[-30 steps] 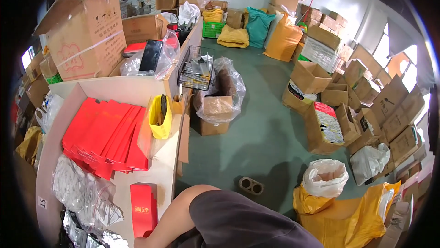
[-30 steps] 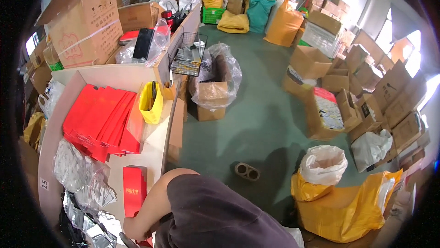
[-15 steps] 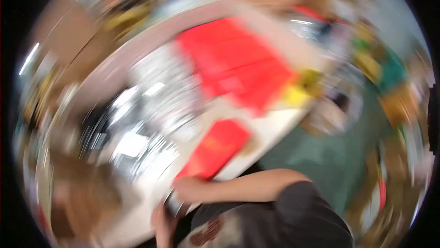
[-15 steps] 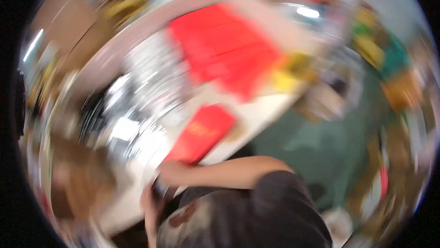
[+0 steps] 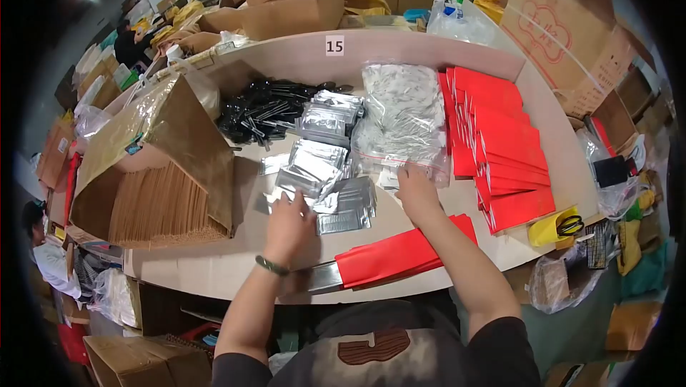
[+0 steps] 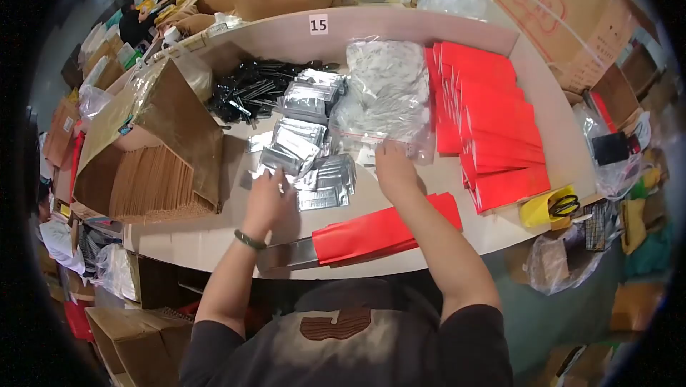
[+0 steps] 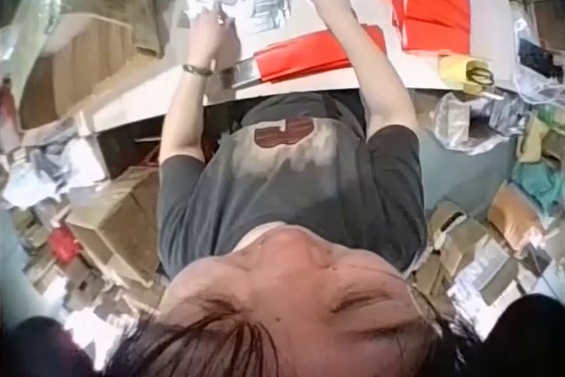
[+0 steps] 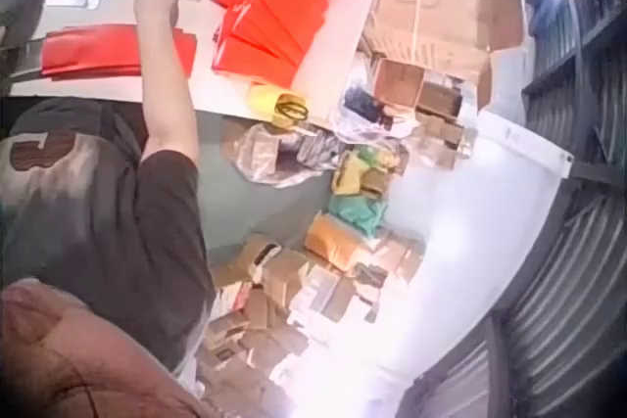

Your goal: Inserting flat rectangular components into red protective sleeves using a thin wooden stick for assistance.

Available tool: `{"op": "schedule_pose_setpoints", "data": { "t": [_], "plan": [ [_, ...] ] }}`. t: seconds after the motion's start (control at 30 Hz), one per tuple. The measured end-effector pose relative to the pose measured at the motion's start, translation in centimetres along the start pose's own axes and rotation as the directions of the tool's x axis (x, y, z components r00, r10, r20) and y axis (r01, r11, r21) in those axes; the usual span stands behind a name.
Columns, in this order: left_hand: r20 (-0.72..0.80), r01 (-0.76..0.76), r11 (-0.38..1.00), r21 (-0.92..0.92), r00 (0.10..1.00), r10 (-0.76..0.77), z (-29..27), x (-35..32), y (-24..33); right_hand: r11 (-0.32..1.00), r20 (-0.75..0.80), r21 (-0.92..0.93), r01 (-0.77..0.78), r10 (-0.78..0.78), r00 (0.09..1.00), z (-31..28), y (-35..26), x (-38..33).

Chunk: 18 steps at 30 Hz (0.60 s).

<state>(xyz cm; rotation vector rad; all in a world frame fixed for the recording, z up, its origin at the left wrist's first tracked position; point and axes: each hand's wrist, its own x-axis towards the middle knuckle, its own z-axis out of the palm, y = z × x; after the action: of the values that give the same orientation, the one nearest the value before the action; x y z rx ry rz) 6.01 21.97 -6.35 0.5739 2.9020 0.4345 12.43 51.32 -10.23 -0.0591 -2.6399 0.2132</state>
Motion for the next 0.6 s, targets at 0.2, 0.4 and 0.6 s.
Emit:
{"op": "schedule_pose_setpoints", "data": {
  "t": [0.2, 0.4, 0.6],
  "plan": [
    [-0.219, -0.223, 0.92, -0.323, 0.963, 0.157, -2.8, -4.5, -1.3, 0.988, 0.209, 0.12, 0.095, -0.119, 0.971, -4.3, 0.2, 0.0],
    [-0.768, 0.222, 0.97, -0.096, 0.604, -0.214, -14.5, -4.1, -13.5, 0.992, 0.295, 0.111, 0.053, -0.084, 0.952, -3.7, 0.8, 0.2],
    [-0.501, 0.182, 0.974, 0.136, 0.861, -0.091, -12.2, -4.7, -23.4, 0.973, 0.197, 0.194, 0.121, -0.159, 0.967, -3.7, 1.0, -0.7]
  ]
}}
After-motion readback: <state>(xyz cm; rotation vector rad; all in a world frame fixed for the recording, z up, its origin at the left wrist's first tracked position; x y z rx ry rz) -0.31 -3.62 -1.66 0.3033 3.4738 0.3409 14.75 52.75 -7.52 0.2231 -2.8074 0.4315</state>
